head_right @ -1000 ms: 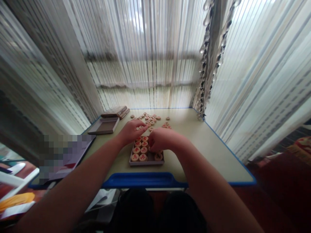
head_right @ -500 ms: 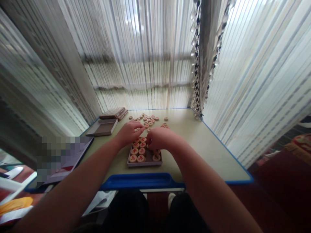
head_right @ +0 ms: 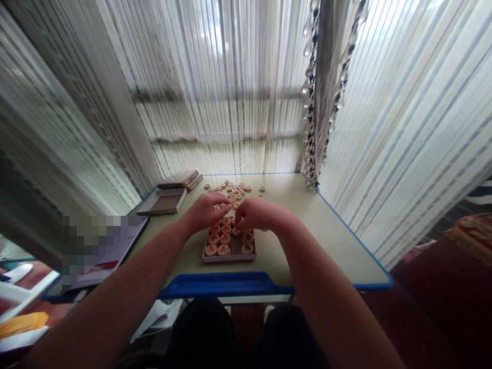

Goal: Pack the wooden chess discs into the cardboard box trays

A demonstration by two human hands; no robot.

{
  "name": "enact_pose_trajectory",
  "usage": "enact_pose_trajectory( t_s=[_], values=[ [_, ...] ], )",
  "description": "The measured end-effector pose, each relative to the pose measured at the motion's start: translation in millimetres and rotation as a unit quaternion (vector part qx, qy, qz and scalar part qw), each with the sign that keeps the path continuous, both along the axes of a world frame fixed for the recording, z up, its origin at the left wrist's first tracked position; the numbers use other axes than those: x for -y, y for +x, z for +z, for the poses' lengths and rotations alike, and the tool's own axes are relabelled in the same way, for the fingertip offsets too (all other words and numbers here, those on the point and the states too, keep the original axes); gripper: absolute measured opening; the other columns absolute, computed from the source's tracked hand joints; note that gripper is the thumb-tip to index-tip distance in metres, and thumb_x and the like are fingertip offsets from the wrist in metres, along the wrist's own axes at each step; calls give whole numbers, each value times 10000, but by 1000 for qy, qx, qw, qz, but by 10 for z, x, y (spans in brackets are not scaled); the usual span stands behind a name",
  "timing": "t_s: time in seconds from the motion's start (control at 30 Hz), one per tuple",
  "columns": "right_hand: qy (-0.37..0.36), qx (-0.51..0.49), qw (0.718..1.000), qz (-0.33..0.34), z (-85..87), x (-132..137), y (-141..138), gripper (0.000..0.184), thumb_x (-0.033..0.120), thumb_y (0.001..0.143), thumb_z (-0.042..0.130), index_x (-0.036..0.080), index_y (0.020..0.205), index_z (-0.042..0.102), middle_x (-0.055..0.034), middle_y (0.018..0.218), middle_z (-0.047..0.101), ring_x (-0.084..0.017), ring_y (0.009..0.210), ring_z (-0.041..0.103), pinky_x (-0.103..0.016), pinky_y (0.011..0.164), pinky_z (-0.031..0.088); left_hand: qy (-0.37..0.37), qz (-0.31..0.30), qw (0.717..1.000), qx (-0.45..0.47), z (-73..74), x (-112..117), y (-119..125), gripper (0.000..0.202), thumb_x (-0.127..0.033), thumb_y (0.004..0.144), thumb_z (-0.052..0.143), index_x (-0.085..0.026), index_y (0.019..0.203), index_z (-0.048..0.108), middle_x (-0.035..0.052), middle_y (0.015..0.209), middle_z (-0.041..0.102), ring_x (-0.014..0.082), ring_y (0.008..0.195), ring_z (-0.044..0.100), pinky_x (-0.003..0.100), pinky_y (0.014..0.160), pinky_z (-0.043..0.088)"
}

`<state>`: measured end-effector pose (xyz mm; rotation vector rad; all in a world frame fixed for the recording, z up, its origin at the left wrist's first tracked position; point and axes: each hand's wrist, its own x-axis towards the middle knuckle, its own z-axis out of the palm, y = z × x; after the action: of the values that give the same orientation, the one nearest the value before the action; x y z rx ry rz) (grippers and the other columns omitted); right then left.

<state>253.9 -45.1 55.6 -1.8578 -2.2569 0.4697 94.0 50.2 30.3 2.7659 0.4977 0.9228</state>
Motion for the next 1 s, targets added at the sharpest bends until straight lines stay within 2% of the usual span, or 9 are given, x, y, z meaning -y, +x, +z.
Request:
enact_pose_trajectory(
  t_s=[0.03, 0.1, 0.2, 0.27, 0.37, 0.47, 0.67, 0.8, 1.0],
  values=[
    [-4, -18, 1000, -5, -1, 22, 9, 214, 288, 697, 567, 219, 851, 698, 4, 635, 616, -80, 494, 476, -221, 518, 357, -7, -13, 1000, 5, 12, 16, -5, 185, -268, 767, 524, -168, 779, 680, 42, 764, 668, 148, 751, 581, 275, 735, 439],
    [36, -44, 998, -14, -26, 112, -6, 195, 282, 710, 566, 194, 824, 697, -3, 643, 607, -80, 520, 479, -217, 535, 364, -19, -35, 999, 16, 34, 52, -15, 160, -249, 746, 546, -172, 785, 681, 38, 770, 669, 146, 754, 581, 276, 741, 438],
    [192, -90, 977, -26, -134, 341, -73, 175, 256, 753, 540, 170, 782, 689, -18, 684, 590, -97, 636, 499, -218, 616, 382, -29, -72, 997, 22, 62, 110, -17, 148, -245, 731, 565, -171, 781, 683, 35, 763, 666, 145, 759, 578, 283, 752, 433],
    [254, -129, 958, -37, -238, 504, -93, 181, 244, 775, 522, 156, 760, 679, -22, 691, 577, -98, 645, 496, -220, 621, 384, -38, -101, 994, 13, 78, 145, -11, 143, -253, 730, 573, -172, 760, 687, 34, 757, 664, 144, 763, 576, 288, 766, 427],
    [257, -157, 952, -53, -379, 664, -52, 155, 233, 765, 547, 159, 757, 683, -23, 697, 576, -100, 626, 497, -223, 602, 385, -65, -140, 988, -20, 93, 177, -6, 148, -270, 736, 577, -183, 753, 696, 30, 758, 661, 137, 758, 570, 279, 762, 421],
    [240, -161, 955, -69, -440, 704, 5, 153, 240, 758, 560, 168, 763, 696, -27, 704, 580, -107, 621, 503, -229, 594, 383, -76, -152, 983, -65, 87, 194, -5, 146, -286, 714, 601, -195, 757, 706, 24, 773, 648, 138, 774, 552, 264, 744, 412],
    [260, -156, 949, -85, -411, 697, 6, 159, 248, 760, 559, 174, 734, 696, -21, 691, 567, -101, 608, 493, -229, 589, 371, -47, -154, 971, -175, 88, 246, 10, 195, -289, 726, 562, -196, 636, 707, 8, 782, 584, 130, 775, 503, 273, 786, 358],
    [285, -173, 938, -101, -409, 707, 15, 183, 261, 776, 544, 161, 745, 694, -17, 663, 549, -94, 580, 473, -226, 564, 360, -26, -140, 970, -197, 100, 274, 21, 210, -297, 735, 531, -222, 681, 719, 5, 840, 559, 151, 845, 468, 287, 816, 323],
    [250, -158, 952, -78, -409, 711, 11, 169, 220, 765, 544, 166, 707, 693, -16, 651, 560, -96, 591, 483, -224, 574, 355, -23, -135, 967, -217, 82, 308, 43, 238, -292, 732, 503, -213, 672, 719, 13, 810, 522, 153, 826, 439, 272, 744, 334]
  ],
)
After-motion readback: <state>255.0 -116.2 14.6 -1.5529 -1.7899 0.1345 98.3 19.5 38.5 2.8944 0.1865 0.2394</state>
